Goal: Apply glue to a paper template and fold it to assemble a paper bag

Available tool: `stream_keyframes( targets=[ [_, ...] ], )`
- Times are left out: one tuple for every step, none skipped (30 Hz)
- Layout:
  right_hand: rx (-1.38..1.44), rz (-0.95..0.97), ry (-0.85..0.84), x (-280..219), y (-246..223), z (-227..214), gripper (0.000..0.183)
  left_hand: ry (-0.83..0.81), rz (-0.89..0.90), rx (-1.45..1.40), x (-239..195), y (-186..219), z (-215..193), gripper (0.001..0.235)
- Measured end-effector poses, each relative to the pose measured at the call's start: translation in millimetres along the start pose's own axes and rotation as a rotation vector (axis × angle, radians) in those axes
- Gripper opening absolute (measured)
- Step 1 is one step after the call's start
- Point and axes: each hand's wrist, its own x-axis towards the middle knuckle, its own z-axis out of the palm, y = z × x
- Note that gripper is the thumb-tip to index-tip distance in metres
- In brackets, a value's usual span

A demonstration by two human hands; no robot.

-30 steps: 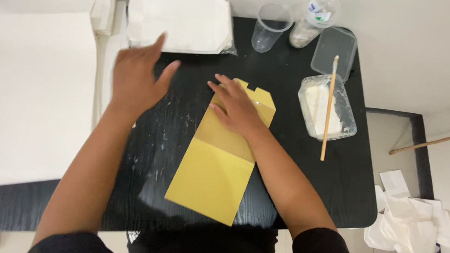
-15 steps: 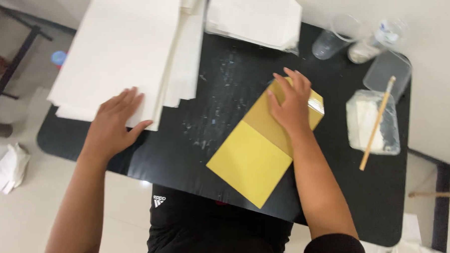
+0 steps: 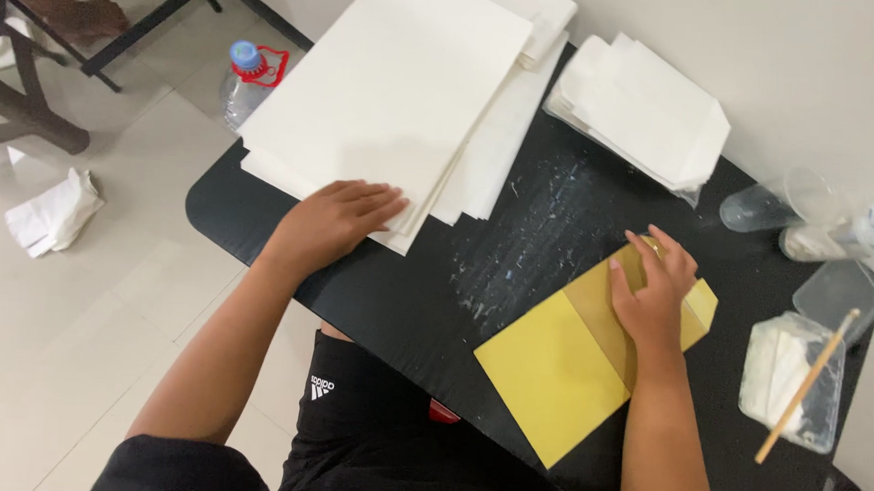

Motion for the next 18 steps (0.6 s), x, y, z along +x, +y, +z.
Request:
stream_keyframes(
  targets=[
    [0.001,-0.007,-0.002,-1,1,1,0.038,0.003,-0.006,0.003,-2,-3,6,0.034],
    [-0.022,-0.015,0.004,-3,2,1,0.039,0.065,0.027,0.0,-5,-5,13,0.032],
    [-0.043,-0.024,0.009,-5,3,3,0.04,0.126,0.06,0.0,-8,-8,19,0.03],
    [-0.039,-0.031,0.007,-3,0,3,0.04,0.127,0.053,0.005,-9,-11,21,0.03],
    [-0.029,-0.012,-0.004,-3,-2,2,0.04,0.136,0.058,-0.05,-10,-13,24,0.032],
    [-0.019,0.006,-0.016,-3,-4,0,0.04,0.147,0.063,-0.106,-11,-14,27,0.035],
    [-0.017,0.003,-0.019,-2,-3,1,0.04,0.146,0.058,-0.104,-11,-15,28,0.035],
    [-0.019,0.015,-0.026,-2,-3,2,0.041,0.158,0.013,-0.196,-11,-15,28,0.04],
    [-0.021,0.027,-0.033,-2,-3,3,0.042,0.17,-0.032,-0.287,-11,-15,29,0.044],
    [-0.019,0.023,-0.036,-1,-3,4,0.042,0.17,-0.038,-0.285,-8,-14,23,0.044],
    [-0.035,-0.018,-0.014,0,-3,4,0.043,0.189,-0.077,-0.355,-4,-12,17,0.04],
    [-0.051,-0.06,0.009,1,-3,4,0.043,0.208,-0.115,-0.424,0,-11,11,0.036],
    [-0.049,-0.064,0.005,1,-7,3,0.043,0.209,-0.121,-0.423,0,-11,9,0.036],
    [-0.026,-0.046,-0.001,2,-12,2,0.041,0.247,-0.145,-0.496,1,-11,6,0.033],
    [-0.004,-0.027,-0.01,1,-16,0,0.04,0.286,-0.171,-0.573,1,-9,5,0.031],
    [-0.004,-0.03,-0.017,0,-11,3,0.04,0.286,-0.178,-0.573,-1,-11,6,0.031],
    [-0.052,-0.081,0.032,-1,-6,6,0.038,0.317,-0.121,-0.606,0,-14,7,0.025],
    [-0.101,-0.133,0.081,-1,-1,9,0.036,0.348,-0.064,-0.638,0,-17,7,0.02]
  ],
)
